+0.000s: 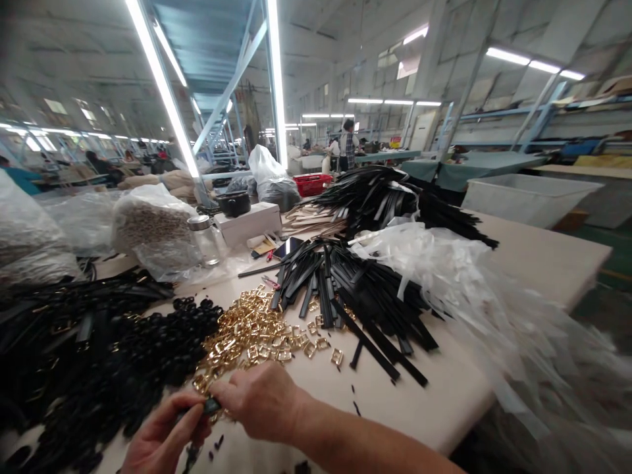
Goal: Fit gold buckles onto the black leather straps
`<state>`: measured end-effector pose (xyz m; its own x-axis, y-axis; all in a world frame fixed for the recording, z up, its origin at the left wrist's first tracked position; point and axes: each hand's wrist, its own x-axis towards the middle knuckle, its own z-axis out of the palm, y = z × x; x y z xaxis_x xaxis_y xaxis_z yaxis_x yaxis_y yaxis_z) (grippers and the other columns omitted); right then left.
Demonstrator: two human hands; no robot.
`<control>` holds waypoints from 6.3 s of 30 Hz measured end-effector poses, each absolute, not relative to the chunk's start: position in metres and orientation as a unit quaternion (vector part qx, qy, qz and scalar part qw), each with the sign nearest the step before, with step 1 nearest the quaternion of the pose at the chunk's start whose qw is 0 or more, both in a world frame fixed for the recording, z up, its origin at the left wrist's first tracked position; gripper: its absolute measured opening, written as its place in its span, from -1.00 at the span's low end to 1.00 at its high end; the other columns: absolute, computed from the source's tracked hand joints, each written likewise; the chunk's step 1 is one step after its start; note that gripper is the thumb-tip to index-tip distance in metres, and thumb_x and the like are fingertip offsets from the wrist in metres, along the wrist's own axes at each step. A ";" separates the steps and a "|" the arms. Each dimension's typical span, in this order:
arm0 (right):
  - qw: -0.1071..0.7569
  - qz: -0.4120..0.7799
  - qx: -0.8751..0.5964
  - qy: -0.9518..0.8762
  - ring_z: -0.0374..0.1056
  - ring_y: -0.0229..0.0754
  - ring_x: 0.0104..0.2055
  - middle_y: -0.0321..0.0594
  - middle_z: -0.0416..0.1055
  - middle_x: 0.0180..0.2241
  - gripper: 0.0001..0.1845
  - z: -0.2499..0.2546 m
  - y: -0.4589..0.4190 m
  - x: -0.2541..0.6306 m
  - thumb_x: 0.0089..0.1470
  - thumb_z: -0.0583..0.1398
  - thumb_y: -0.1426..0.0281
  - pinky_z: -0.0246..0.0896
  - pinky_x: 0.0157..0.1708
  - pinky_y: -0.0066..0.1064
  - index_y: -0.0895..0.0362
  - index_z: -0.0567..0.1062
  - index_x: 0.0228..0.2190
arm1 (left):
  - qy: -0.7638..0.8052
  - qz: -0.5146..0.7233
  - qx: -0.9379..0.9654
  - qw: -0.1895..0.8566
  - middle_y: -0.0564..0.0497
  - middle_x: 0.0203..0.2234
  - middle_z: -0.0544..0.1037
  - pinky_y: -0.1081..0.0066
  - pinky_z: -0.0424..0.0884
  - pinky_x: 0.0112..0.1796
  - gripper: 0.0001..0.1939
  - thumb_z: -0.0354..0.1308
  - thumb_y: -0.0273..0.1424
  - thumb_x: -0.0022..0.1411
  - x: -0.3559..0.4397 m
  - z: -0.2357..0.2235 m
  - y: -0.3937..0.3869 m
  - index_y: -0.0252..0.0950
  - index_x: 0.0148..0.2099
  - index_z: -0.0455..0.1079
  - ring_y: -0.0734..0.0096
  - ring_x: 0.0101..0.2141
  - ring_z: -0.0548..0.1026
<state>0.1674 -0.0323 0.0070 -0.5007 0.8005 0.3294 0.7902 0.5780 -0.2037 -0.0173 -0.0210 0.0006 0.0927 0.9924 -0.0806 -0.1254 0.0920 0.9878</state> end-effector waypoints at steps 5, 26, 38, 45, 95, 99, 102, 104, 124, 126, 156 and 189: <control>0.303 0.054 -0.448 -0.839 0.41 -0.29 -0.36 -0.27 0.51 -0.36 -0.67 0.006 -0.028 0.169 0.24 0.12 0.12 0.13 -0.43 -0.50 0.07 0.46 -0.11 | 0.473 0.435 0.478 0.599 0.02 -0.61 0.51 0.47 0.41 -0.46 -0.62 0.46 -0.11 -0.14 -0.026 -0.010 -0.010 -0.29 -0.38 0.52 0.39 -0.54 0.45; 0.401 0.190 -0.455 -0.772 0.42 -0.29 -0.27 -0.25 0.55 -0.32 -0.78 -0.018 -0.019 0.158 0.11 0.28 0.28 0.29 -0.24 -0.48 0.14 0.57 -0.23 | 0.508 0.405 0.417 0.635 -0.10 -0.23 0.64 0.42 0.52 -0.40 -0.22 0.42 -0.14 -0.05 -0.031 -0.003 -0.011 -0.30 0.19 0.32 0.27 -0.39 0.61; 0.335 0.112 -0.466 -0.811 0.38 -0.28 -0.38 -0.26 0.50 -0.42 -0.83 -0.014 -0.019 0.159 0.14 0.23 0.31 0.17 -0.40 -0.49 0.15 0.56 -0.34 | 0.418 0.383 0.732 0.379 -0.04 -0.21 0.62 0.31 0.48 -0.10 -0.83 0.27 -0.25 0.16 -0.045 -0.013 0.000 -0.17 -0.23 0.60 0.22 -0.18 0.57; 0.329 0.130 -0.469 -0.809 0.36 -0.29 -0.40 -0.26 0.50 -0.45 -0.80 -0.013 -0.019 0.157 0.14 0.24 0.26 0.15 -0.39 -0.49 0.15 0.56 -0.36 | 0.312 0.391 0.849 0.171 0.01 -0.26 0.59 0.42 0.44 -0.16 -0.86 0.21 -0.47 0.19 -0.043 0.002 -0.003 -0.15 -0.23 0.54 0.35 -0.26 0.55; 0.370 0.116 -0.436 -0.812 0.29 -0.34 -0.48 -0.32 0.42 -0.50 -0.84 -0.021 -0.024 0.164 0.17 0.17 0.35 0.07 -0.48 -0.50 0.13 0.45 -0.43 | 0.510 0.274 0.713 0.396 0.05 -0.54 0.48 0.45 0.30 -0.40 -0.66 0.14 -0.09 0.19 -0.064 0.017 0.009 -0.24 -0.42 0.49 0.36 -0.46 0.40; 0.371 0.105 -0.442 -0.810 0.26 -0.35 -0.49 -0.33 0.38 -0.53 -0.86 -0.024 -0.022 0.162 0.14 0.17 0.39 0.05 -0.49 -0.49 0.13 0.43 -0.45 | 0.651 0.172 0.713 0.196 0.07 -0.56 0.53 0.43 0.25 -0.42 -0.71 0.15 -0.10 0.12 -0.107 0.029 0.029 -0.16 -0.47 0.49 0.30 -0.49 0.44; 0.374 0.097 -0.451 -0.804 0.25 -0.35 -0.49 -0.34 0.37 -0.53 -0.88 -0.024 -0.019 0.162 0.11 0.18 0.41 0.04 -0.48 -0.48 0.13 0.42 -0.47 | 0.681 0.104 0.709 0.149 0.05 -0.49 0.59 0.40 0.26 -0.41 -0.78 0.16 -0.15 0.06 -0.124 0.031 0.035 -0.13 -0.45 0.53 0.23 -0.44 0.50; 0.376 0.093 -0.454 -0.802 0.25 -0.35 -0.48 -0.34 0.38 -0.52 -0.87 -0.023 -0.017 0.163 0.11 0.18 0.42 0.04 -0.48 -0.48 0.14 0.42 -0.47 | 0.671 0.096 0.722 0.138 0.03 -0.48 0.60 0.39 0.26 -0.41 -0.79 0.16 -0.16 0.04 -0.127 0.031 0.036 -0.11 -0.46 0.54 0.21 -0.44 0.51; 0.353 0.075 -0.458 -0.812 0.38 -0.30 -0.41 -0.30 0.48 -0.43 -0.84 -0.013 -0.016 0.157 0.17 0.19 0.31 0.09 -0.44 -0.47 0.14 0.46 -0.38 | 0.541 0.379 0.478 0.579 0.02 -0.51 0.57 0.45 0.45 -0.43 -0.53 0.48 -0.11 -0.24 -0.059 0.006 0.011 -0.30 -0.32 0.53 0.41 -0.51 0.50; 0.352 0.075 -0.458 -0.813 0.39 -0.30 -0.40 -0.30 0.49 -0.42 -0.81 -0.012 -0.017 0.155 0.19 0.17 0.28 0.09 -0.45 -0.47 0.13 0.45 -0.39 | 0.532 0.389 0.427 0.620 0.04 -0.52 0.56 0.50 0.44 -0.45 -0.52 0.53 -0.16 -0.33 -0.048 0.005 0.007 -0.31 -0.35 0.52 0.48 -0.53 0.48; 0.253 0.062 -0.454 -0.852 0.46 -0.28 -0.31 -0.27 0.54 -0.30 -0.63 -0.013 -0.018 0.149 0.27 0.07 0.10 0.03 -0.54 -0.45 0.14 0.45 -0.31 | 0.550 0.315 0.432 0.642 -0.08 -0.43 0.65 0.49 0.48 -0.42 -0.46 0.55 -0.14 -0.37 -0.053 -0.013 0.005 -0.31 -0.30 0.60 0.34 -0.46 0.56; 0.358 0.122 -0.538 -0.753 0.22 -0.33 -0.44 -0.29 0.41 -0.45 -0.81 -0.013 -0.003 0.169 0.21 0.13 0.34 -0.03 -0.45 -0.48 0.17 0.44 -0.40 | 0.555 0.405 0.553 0.472 -0.01 -0.47 0.59 0.40 0.48 -0.36 -0.58 0.38 -0.04 -0.06 -0.070 -0.007 0.024 -0.28 -0.31 0.52 0.32 -0.43 0.52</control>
